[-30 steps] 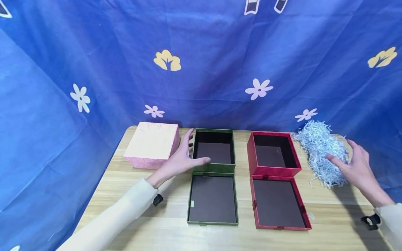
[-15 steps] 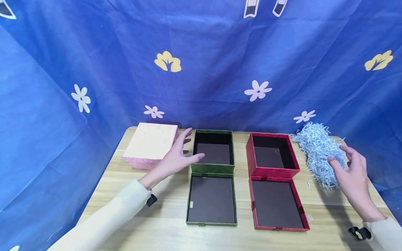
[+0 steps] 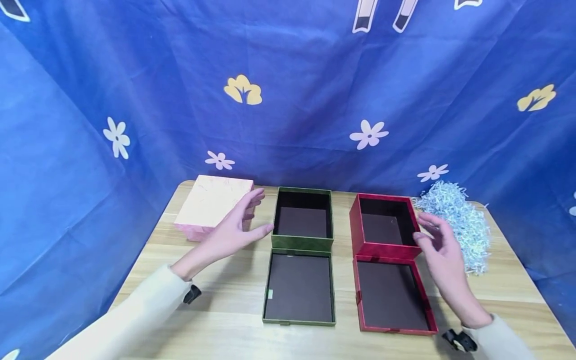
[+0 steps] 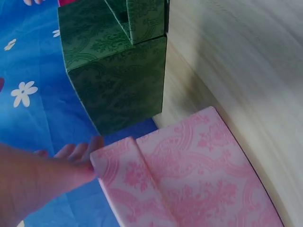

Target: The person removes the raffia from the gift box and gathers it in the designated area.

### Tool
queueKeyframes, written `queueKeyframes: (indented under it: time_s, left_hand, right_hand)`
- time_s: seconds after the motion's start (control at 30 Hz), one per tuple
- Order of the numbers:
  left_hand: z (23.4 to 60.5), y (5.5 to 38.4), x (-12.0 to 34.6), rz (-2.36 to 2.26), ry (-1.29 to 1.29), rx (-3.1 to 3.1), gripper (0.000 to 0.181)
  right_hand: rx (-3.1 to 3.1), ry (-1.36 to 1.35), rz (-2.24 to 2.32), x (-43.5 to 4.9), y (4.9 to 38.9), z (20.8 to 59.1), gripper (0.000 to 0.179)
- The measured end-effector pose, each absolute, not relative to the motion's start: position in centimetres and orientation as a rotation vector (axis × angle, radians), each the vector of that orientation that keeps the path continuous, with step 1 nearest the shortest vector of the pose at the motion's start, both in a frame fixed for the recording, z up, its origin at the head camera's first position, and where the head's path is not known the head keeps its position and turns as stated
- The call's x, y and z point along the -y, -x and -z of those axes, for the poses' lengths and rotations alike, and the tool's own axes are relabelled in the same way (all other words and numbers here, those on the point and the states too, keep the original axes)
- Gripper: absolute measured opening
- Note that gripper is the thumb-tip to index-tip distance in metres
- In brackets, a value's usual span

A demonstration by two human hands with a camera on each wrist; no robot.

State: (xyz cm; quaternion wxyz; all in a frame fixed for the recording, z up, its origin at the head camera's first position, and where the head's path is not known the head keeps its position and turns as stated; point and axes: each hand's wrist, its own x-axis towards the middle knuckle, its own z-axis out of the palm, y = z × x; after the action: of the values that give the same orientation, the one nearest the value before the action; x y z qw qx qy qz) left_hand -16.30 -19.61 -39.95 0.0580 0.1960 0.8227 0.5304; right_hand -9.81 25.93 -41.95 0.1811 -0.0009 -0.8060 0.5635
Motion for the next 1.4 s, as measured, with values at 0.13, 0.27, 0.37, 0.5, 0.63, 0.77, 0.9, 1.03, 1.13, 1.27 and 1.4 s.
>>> queueKeyframes:
  time_s: [0.13,0.27,0.37,0.5,0.63,0.77,0.9,1.03,1.13,1.27,1.4]
  left_hand:
    - [39.5,16.0,20.9,-1.633,-0.574,-2.520,0.083]
    - [39.4,16.0,22.3,-1.660,-0.564,-2.558,0.079]
    - [39.4,16.0,23.4,-1.679,-0.555,-2.592,0.074]
    - [39.4,16.0,24.7,-1.694,-0.498,-2.629,0.067]
    - [39.2,16.0,26.5,-1.717,-0.425,-2.664,0.061]
    - [39.1,16.2,28.4,-1.750,-0.362,-2.655,0.061]
    - [39.4,16.3,30.1,-1.716,-0.292,-2.727,0.066]
    - [40.5,16.7,32.2,-1.705,-0.231,-2.799,0.074]
    - [41.3,17.5,33.7,-1.710,-0.189,-2.763,0.073]
    - [42.0,18.4,35.4,-1.778,-0.169,-2.580,0.065]
    - [42.6,19.2,36.5,-1.848,-0.172,-2.351,0.060]
  right_hand:
    - [2.222,-0.135,-1.732,-22.8,10.9,41.5,0.040]
    - [2.195,-0.218,-1.849,-20.0,12.0,41.3,0.041]
    - [2.201,-0.263,-1.916,-17.8,12.8,41.4,0.042]
    - [2.230,-0.316,-1.989,-15.2,13.6,41.4,0.045]
    - [2.266,-0.372,-2.067,-12.3,14.2,41.3,0.049]
    - [2.322,-0.401,-2.095,-9.5,14.7,41.2,0.050]
    - [2.346,-0.394,-2.126,-6.9,14.8,41.2,0.051]
    - [2.343,-0.411,-2.175,-4.0,14.8,41.2,0.051]
    - [2.338,-0.399,-2.191,-2.0,15.0,40.9,0.048]
    - [2.339,-0.323,-2.221,0.6,15.7,40.8,0.046]
    - [2.365,-0.238,-2.278,2.9,16.4,40.8,0.052]
